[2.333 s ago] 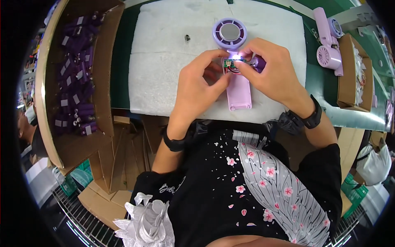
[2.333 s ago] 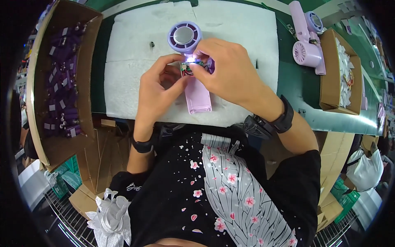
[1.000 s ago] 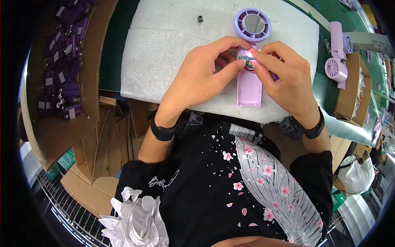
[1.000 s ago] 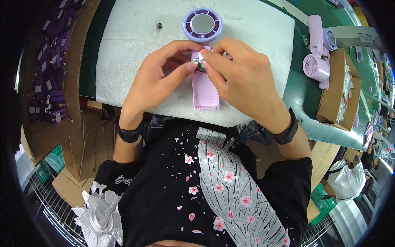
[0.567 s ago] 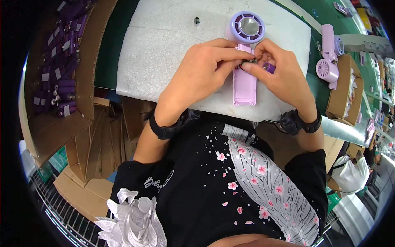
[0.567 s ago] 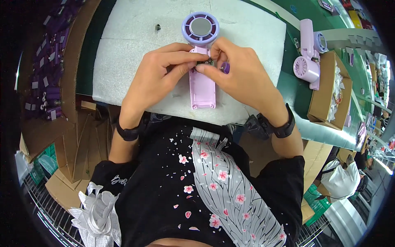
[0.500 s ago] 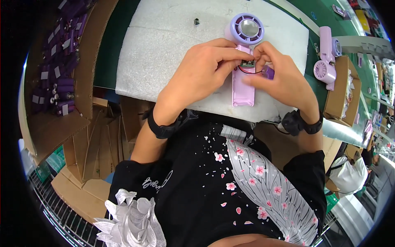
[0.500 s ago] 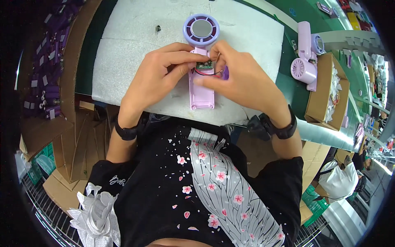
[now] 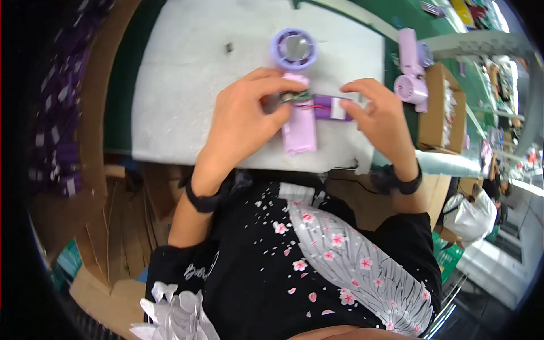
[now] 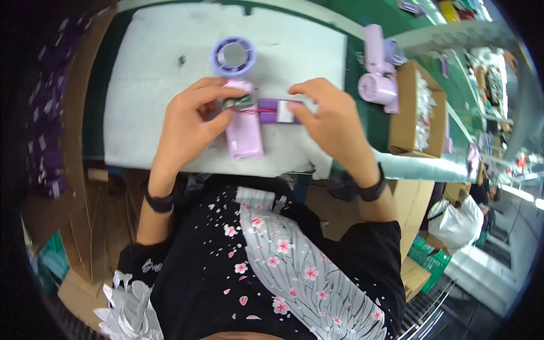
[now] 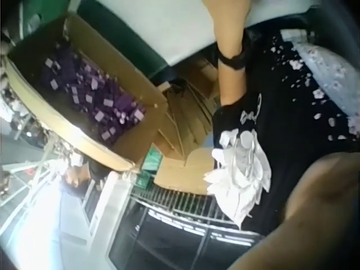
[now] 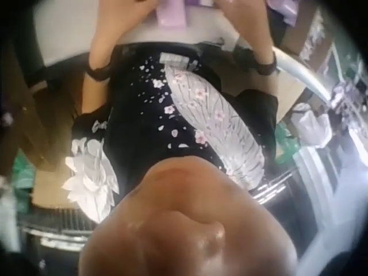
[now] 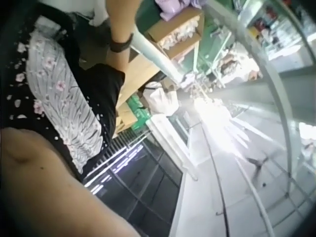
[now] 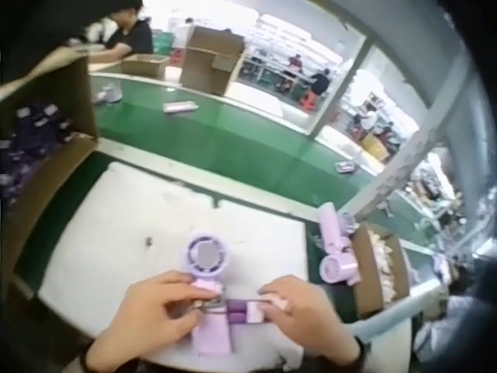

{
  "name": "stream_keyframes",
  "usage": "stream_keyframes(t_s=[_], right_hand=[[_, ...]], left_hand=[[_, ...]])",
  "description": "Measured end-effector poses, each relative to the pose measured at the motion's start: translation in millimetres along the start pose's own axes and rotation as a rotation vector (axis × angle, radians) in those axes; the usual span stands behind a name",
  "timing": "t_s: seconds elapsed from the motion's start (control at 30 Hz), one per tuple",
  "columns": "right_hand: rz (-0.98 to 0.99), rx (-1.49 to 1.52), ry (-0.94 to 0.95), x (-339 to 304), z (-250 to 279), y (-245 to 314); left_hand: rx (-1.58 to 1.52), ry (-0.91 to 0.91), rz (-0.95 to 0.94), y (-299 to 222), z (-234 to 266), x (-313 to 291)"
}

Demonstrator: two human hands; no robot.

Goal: The person picks up a battery and a circuit board, connects them, and tests the board before placing them into a fan housing. They then add a second battery to the housing and set the assembly aside before repeating the process.

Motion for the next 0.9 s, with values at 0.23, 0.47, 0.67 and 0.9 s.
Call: stream_keyframes(t_s=[0.23, 0.47, 0.67, 0.9], right_hand=[[0.619, -0.382, 0.058, -13.1, -20.5, 22.2], [0.557, -0.595, 0.169, -15.0, -35.0, 27.4], [0.525, -0.740, 0.227, -12.9, -45.0, 26.0], [0.529, -0.689, 0.124, -11.3, -48.2, 22.7]], left_hand=[[0.048, -0.059, 0.022, 3.5, 7.1, -4.7], [0.055, -0.061, 0.018, 5.3, 9.1, -5.3], [0.063, -0.066, 0.002, 9.1, 7.5, -4.7], [0.051, -0.058, 0.007, 11.3, 9.6, -6.8]])
Point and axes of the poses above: each hand's wrist, its own x-axis towards the middle knuckle, its own z-axis out of the back of the hand, y = z × x, the point moved 5 cm from there along x, towards the middle knuckle, and after that the axes turned 12 degrees about x, right-handed, at the moved point
